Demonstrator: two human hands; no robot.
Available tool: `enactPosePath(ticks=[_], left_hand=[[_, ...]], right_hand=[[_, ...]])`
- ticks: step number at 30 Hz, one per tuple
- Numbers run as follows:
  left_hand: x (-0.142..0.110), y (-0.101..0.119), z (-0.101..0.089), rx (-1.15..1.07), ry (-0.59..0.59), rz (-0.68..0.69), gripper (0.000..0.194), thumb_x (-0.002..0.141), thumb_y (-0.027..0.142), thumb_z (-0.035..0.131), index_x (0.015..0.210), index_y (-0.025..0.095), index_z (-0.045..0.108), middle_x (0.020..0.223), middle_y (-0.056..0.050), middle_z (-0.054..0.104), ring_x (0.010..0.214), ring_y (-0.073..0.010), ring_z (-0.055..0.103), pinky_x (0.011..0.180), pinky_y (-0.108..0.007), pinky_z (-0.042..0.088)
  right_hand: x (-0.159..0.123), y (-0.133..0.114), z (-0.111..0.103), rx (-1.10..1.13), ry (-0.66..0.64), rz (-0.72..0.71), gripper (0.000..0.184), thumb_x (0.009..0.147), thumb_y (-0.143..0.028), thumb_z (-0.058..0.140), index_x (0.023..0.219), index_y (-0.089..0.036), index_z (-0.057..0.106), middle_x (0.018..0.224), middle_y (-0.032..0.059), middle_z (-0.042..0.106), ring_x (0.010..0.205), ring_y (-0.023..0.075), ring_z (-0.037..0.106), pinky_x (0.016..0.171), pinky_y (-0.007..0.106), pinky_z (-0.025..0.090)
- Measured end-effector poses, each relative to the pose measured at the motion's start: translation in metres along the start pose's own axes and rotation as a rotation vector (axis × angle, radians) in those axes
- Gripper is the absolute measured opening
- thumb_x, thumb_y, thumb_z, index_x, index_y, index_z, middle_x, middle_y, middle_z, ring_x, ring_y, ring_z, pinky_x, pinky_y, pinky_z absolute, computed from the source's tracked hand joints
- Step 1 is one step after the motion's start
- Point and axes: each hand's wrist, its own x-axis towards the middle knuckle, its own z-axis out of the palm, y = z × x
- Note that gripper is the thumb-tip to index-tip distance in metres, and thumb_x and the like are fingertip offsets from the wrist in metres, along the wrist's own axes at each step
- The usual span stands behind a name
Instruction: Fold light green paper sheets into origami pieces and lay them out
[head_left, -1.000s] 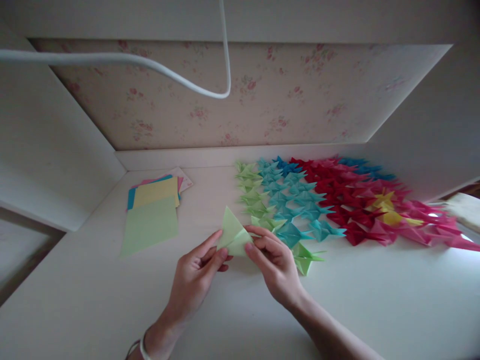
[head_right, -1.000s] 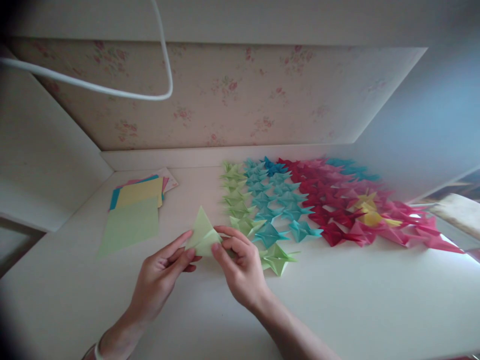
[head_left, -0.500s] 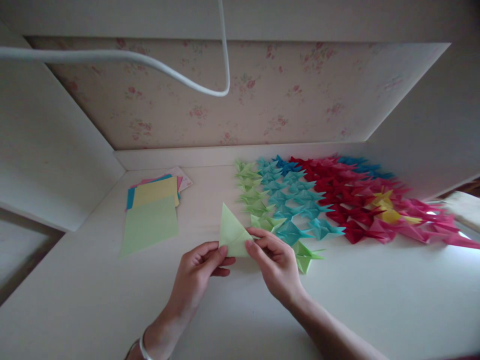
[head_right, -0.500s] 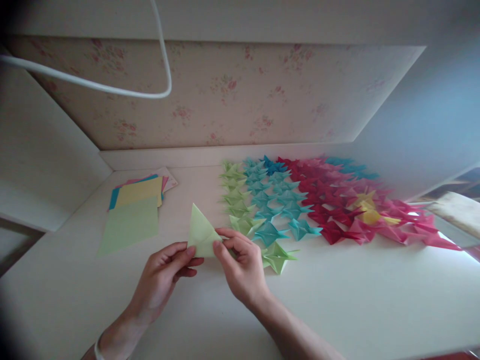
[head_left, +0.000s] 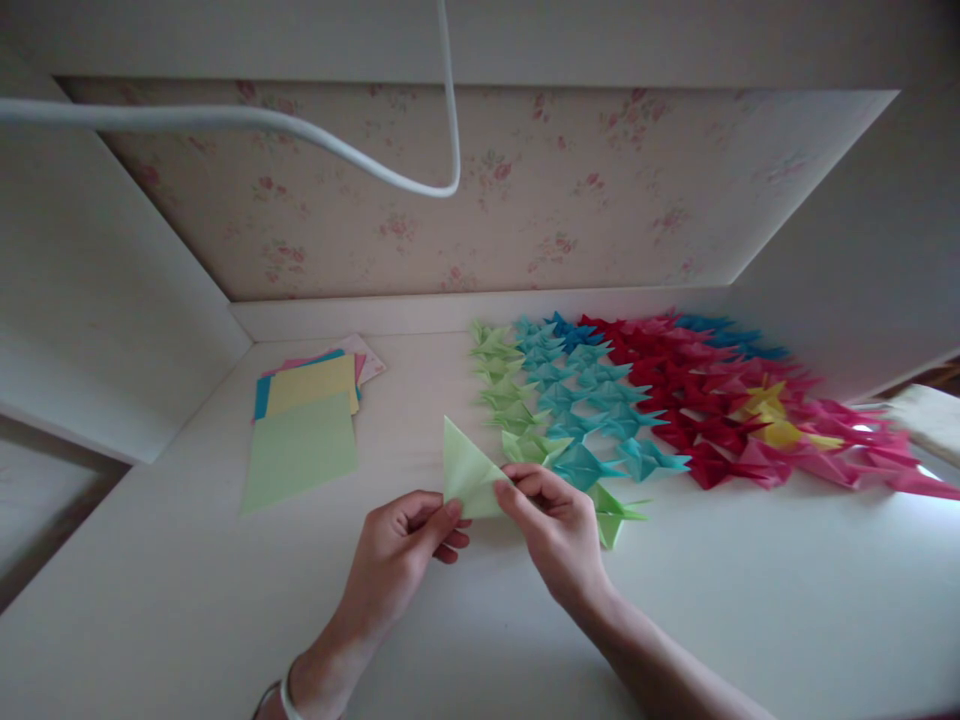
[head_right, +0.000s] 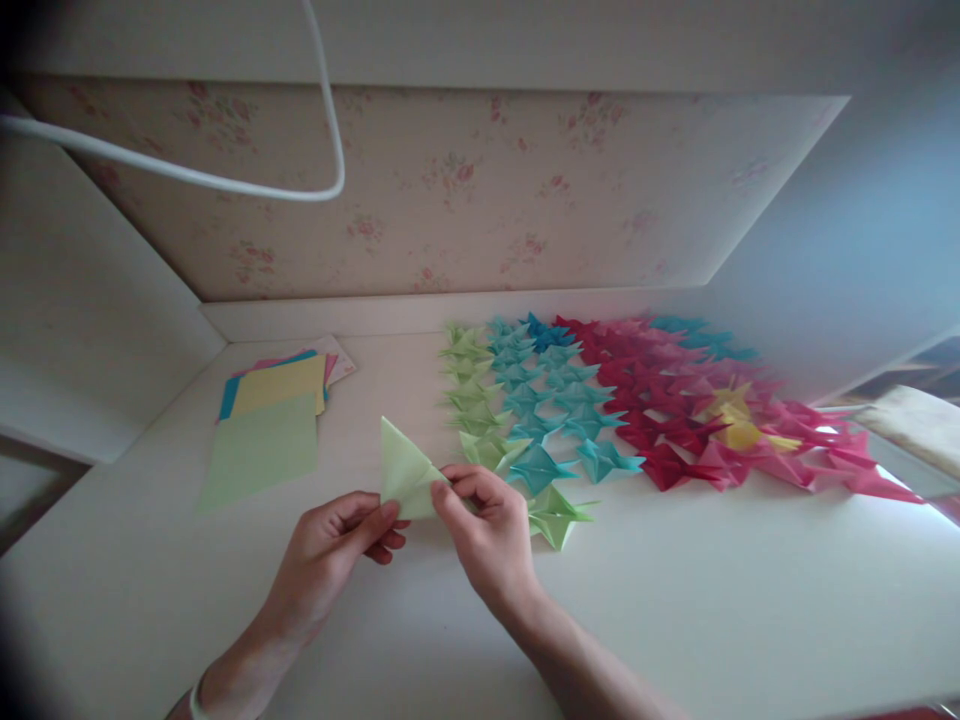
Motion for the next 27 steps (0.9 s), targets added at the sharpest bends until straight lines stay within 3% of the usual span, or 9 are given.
enactPosePath(ticks=[5,11,14,20,27], left_hand=[[0.0016,-0.0022,-0.0006,-0.009,0.001,0.021,0.026,0.08,0.04,0.076,0.075,0.014,0.076,0.069,-0.005,0.077,0.064,-0.0156,0.07,0.057,-0.02,0.055],[0.0012,-0.0021,-0.0024,0.013,-0.025,0.041,0.024,0.081,0.038,0.076,0.073,0.015,0.075,0.066,-0.004,0.076,0.063,-0.0148,0.069,0.059,-0.02,0.054],[0.0006,-0.0024,-0.003,0.021,-0.048,0.032,0.024,0.082,0.038,0.075,0.074,0.015,0.075,0.066,-0.004,0.075,0.063,-0.0148,0.069,0.059,-0.02,0.054],[0.001,-0.0036,-0.002,0.042,-0.057,0.039,0.024,0.084,0.039,0.074,0.078,0.016,0.075,0.068,-0.004,0.076,0.064,-0.0154,0.069,0.061,-0.021,0.055],[0.0007,-0.0089,-0.0013,0.157,-0.012,0.089,0.031,0.09,0.046,0.064,0.092,0.017,0.075,0.075,-0.004,0.078,0.069,-0.0187,0.072,0.066,-0.026,0.059]], right_hand=[[0.0009,0.0016,0.0046,0.309,0.033,0.131,0.029,0.072,-0.025,0.084,0.076,-0.022,0.055,0.08,-0.0013,0.073,0.072,0.0147,0.068,0.065,0.023,0.052],[0.0031,0.0005,0.0024,0.271,-0.019,0.191,0.031,0.072,-0.029,0.085,0.099,-0.022,0.07,0.096,0.0042,0.079,0.08,0.0173,0.074,0.071,0.025,0.057],[0.0042,-0.0004,0.0009,0.23,-0.025,0.229,0.029,0.072,-0.033,0.084,0.097,-0.021,0.076,0.094,0.0057,0.08,0.086,0.02,0.074,0.076,0.028,0.058],[0.0042,-0.0019,0.0004,0.222,0.001,0.216,0.017,0.071,-0.032,0.085,0.084,-0.021,0.078,0.079,0.0021,0.08,0.072,0.0164,0.072,0.067,0.024,0.056],[0.0055,0.0006,-0.0003,0.256,0.066,0.218,0.021,0.07,-0.031,0.086,0.087,-0.021,0.078,0.082,0.0029,0.081,0.076,0.0172,0.073,0.07,0.025,0.057]])
